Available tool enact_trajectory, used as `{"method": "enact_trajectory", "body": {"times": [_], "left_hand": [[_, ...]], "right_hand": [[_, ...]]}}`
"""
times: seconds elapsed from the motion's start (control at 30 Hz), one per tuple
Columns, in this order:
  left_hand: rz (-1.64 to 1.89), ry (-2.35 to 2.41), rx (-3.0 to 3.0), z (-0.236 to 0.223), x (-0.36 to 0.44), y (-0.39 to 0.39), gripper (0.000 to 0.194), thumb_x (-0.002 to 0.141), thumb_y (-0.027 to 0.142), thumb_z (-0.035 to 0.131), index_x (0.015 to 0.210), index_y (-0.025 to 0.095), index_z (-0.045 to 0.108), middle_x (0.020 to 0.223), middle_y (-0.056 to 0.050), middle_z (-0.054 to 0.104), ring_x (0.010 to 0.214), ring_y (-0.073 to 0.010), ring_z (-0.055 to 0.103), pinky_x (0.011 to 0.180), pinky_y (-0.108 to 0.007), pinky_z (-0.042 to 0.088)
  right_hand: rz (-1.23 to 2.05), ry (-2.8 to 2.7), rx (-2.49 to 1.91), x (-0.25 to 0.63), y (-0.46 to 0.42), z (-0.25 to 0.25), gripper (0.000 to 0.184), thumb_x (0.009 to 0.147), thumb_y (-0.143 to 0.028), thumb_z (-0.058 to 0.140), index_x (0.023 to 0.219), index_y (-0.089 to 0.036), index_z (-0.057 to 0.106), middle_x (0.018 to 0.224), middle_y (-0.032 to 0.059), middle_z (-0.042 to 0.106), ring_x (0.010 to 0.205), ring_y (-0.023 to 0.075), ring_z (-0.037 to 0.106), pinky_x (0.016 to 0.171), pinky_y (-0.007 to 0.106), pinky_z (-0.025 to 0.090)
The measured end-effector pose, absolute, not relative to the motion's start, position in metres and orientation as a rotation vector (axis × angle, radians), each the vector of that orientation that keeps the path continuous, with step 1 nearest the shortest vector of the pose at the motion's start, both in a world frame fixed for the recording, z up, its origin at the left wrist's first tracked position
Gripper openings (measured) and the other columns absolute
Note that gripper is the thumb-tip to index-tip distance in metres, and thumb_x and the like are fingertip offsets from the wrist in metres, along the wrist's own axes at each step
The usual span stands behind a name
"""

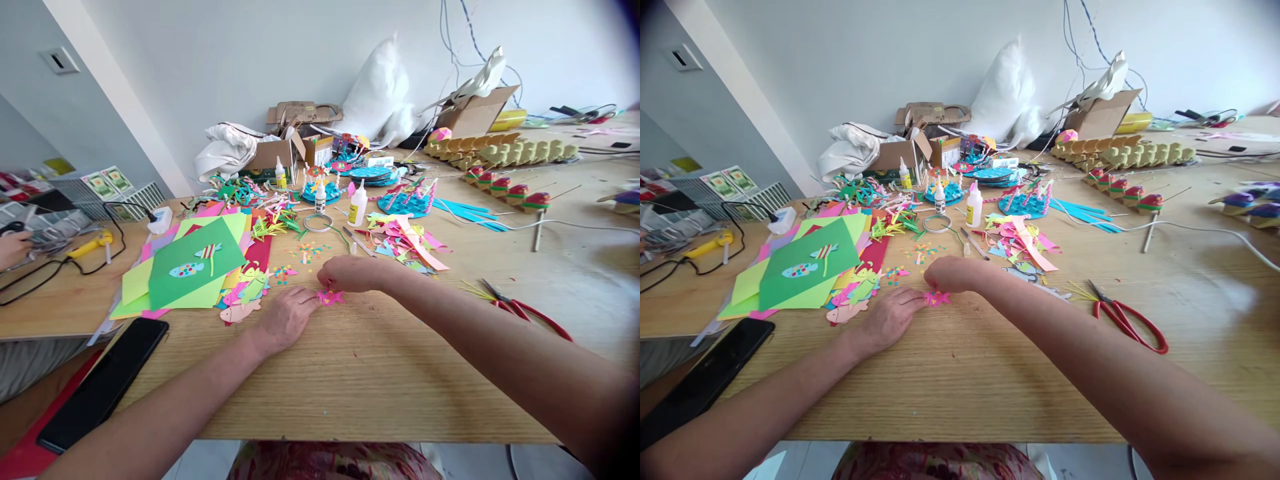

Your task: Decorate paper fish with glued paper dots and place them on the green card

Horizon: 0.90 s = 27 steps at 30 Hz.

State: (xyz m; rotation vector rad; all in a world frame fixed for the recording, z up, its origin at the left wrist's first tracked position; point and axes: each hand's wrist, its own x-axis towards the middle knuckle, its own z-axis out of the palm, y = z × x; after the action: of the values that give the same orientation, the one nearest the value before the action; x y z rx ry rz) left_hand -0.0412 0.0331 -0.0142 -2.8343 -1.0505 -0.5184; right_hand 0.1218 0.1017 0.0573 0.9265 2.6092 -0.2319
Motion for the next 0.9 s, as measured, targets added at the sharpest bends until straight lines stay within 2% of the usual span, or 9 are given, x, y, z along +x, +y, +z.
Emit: {"method": "enact_trajectory", "body": {"times": [0.27,0.9], "left_hand": [[-0.522,-1.062,-2.829,-0.0157,-0.0415,0.0336,0.029,0.08,0.006,0.034,0.1,0.015,0.053,0.098,-0.006,0.058,0.092,-0.0161,0.052,0.083,-0.032,0.043],[-0.519,-1.034,-2.826,-0.0131,-0.0411,0.033,0.03,0.079,0.006,0.037,0.102,0.015,0.052,0.099,-0.006,0.058,0.091,-0.0165,0.051,0.082,-0.032,0.043]], "right_hand": [[-0.179,2.552,0.954,0.1155,0.093,0.0662,0.021,0.07,-0.01,0.049,0.083,-0.014,0.066,0.081,0.01,0.064,0.068,0.0162,0.055,0.05,0.023,0.031],[-0.17,2.539,0.931,0.1142,0.0921,0.0672,0.022,0.072,-0.01,0.048,0.086,-0.014,0.065,0.085,0.0102,0.064,0.074,0.0176,0.056,0.053,0.023,0.032]]}}
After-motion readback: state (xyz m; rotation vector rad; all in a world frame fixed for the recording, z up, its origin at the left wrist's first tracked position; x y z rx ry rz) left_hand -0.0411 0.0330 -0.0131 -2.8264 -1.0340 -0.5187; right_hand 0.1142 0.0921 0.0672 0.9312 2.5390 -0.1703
